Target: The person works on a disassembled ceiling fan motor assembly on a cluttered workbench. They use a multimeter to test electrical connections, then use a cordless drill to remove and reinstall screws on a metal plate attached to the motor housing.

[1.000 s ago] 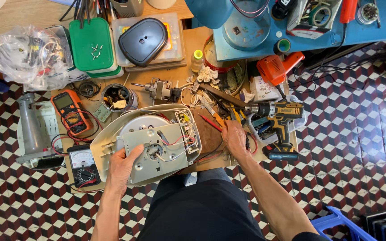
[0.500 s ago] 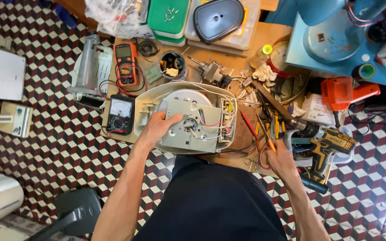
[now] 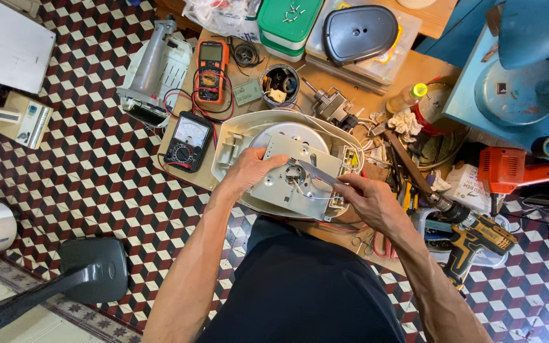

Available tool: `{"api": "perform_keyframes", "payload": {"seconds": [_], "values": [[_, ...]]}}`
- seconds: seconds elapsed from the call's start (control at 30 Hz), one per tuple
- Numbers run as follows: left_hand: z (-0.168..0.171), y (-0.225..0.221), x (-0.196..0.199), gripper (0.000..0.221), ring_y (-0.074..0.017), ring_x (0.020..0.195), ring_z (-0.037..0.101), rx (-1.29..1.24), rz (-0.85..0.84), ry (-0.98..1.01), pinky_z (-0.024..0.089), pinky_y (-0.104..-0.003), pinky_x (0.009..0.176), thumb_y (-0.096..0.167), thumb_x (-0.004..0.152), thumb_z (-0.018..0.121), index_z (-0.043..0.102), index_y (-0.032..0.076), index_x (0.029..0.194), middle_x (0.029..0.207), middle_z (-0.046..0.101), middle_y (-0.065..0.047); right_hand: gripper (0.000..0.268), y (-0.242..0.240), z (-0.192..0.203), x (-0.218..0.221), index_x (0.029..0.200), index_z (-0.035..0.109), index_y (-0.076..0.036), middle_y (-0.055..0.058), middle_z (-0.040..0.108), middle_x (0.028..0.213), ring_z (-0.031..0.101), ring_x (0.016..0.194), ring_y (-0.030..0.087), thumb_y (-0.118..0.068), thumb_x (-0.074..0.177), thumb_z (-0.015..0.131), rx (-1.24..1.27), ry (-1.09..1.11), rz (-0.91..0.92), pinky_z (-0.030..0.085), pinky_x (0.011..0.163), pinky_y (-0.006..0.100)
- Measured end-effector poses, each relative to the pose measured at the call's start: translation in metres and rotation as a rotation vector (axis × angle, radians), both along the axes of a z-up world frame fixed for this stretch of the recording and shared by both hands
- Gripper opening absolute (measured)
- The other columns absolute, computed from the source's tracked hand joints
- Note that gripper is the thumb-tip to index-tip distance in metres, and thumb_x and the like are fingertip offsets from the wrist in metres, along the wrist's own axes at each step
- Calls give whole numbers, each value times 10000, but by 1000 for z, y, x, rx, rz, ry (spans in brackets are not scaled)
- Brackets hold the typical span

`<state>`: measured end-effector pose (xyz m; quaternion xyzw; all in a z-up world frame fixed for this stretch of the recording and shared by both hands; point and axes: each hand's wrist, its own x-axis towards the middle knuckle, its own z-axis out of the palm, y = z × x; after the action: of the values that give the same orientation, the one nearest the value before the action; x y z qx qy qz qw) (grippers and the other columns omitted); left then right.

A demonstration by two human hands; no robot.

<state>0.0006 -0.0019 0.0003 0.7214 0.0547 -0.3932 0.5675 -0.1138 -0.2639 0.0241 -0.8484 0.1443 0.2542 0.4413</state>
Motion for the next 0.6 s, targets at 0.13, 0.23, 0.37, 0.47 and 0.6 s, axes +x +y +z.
{"api": "perform_keyframes", "payload": {"seconds": [0.13, 0.23, 0.37, 0.47, 0.6], "values": [[2, 1, 1, 397, -109, 750, 700, 41, -20, -28, 556, -287, 688, 369, 845, 736, 799, 38, 1055, 894, 783, -44, 354, 5, 2, 5, 1181, 752, -136, 84, 652, 668, 573, 588, 169, -376, 955, 623, -39, -23, 19, 475, 561, 363], [3, 2, 2, 408, -113, 746, 703, 71, -37, -45, 555, -289, 687, 386, 842, 731, 801, 41, 1048, 885, 784, -44, 344, 6, -1, 5, 1165, 751, -124, 91, 661, 671, 585, 589, 170, -369, 958, 627, -55, -42, 39, 481, 571, 356], [2, 0, 3, 414, -119, 744, 713, 51, -23, -28, 565, -287, 690, 384, 833, 741, 798, 32, 1043, 887, 787, -55, 342, 6, -8, 7, 1132, 746, -110, 61, 696, 728, 624, 618, 155, -378, 962, 618, -34, -58, 52, 509, 580, 337], [0, 0, 3, 410, -124, 730, 713, 20, -7, 5, 570, -288, 674, 373, 832, 747, 795, 18, 1034, 882, 787, -67, 348, 4, -11, 8, 1116, 748, -111, 48, 707, 738, 619, 619, 154, -391, 961, 612, 0, -73, 56, 501, 572, 338], [-1, 0, 3, 403, -126, 708, 724, 22, 6, 16, 578, -275, 657, 366, 826, 751, 788, 17, 1024, 864, 790, -73, 343, -2, -11, 10, 1113, 757, -146, 48, 660, 696, 563, 582, 162, -417, 959, 613, -75, 1, 89, 465, 537, 360]]}}
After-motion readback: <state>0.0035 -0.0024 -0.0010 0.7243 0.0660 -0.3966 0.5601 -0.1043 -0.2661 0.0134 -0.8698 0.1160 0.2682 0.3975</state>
